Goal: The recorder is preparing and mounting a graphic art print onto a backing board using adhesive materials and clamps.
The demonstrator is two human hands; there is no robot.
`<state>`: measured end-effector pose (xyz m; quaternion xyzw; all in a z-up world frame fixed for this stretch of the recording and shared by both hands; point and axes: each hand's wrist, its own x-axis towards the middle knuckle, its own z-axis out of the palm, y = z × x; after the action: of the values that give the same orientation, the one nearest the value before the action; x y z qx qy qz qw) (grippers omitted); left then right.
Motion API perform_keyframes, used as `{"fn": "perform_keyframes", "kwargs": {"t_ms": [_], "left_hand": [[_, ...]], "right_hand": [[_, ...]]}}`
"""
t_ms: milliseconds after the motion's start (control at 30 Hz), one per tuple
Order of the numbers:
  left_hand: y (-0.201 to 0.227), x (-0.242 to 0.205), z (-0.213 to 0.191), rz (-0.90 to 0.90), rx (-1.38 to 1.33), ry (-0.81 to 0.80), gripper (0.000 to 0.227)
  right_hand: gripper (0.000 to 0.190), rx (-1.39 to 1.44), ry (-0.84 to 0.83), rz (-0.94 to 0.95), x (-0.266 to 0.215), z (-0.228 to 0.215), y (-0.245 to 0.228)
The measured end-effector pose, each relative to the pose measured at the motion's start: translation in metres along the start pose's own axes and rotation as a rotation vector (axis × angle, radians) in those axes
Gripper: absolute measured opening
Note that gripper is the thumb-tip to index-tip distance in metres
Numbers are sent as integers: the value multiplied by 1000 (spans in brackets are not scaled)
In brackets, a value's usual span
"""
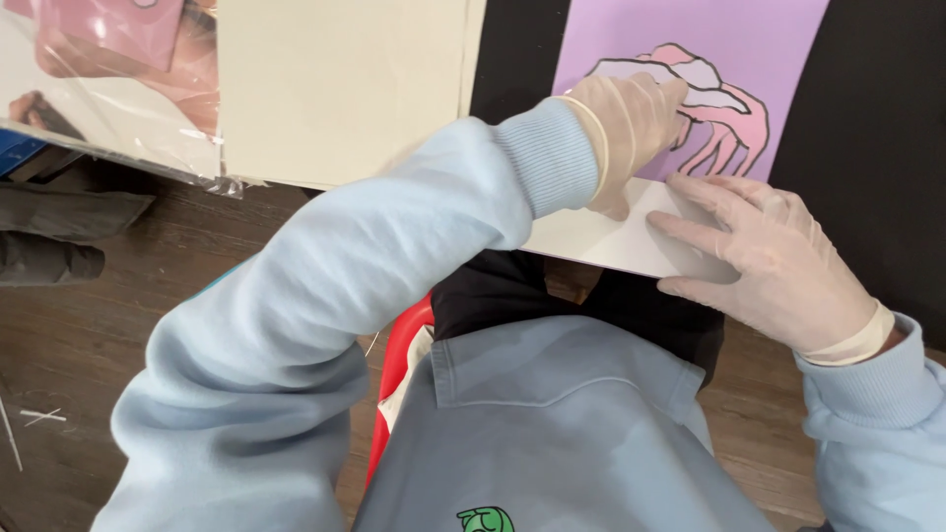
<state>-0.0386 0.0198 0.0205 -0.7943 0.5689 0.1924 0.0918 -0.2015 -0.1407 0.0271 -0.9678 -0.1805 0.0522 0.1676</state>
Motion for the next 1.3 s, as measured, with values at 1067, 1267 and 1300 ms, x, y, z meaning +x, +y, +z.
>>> {"fn": "perform_keyframes", "kwargs": {"t_ms": [1067,1267,1300], "left_hand": [[1,-2,-2,16,-16,31,81],[1,0,2,-11,3,20,82],[2,0,3,-7,13,47,79]], "right_hand": [[59,189,44,-98,-26,-11,28],[58,186,50,-109,-26,-11,27],[58,183,49,-99,-26,-11,27]]}}
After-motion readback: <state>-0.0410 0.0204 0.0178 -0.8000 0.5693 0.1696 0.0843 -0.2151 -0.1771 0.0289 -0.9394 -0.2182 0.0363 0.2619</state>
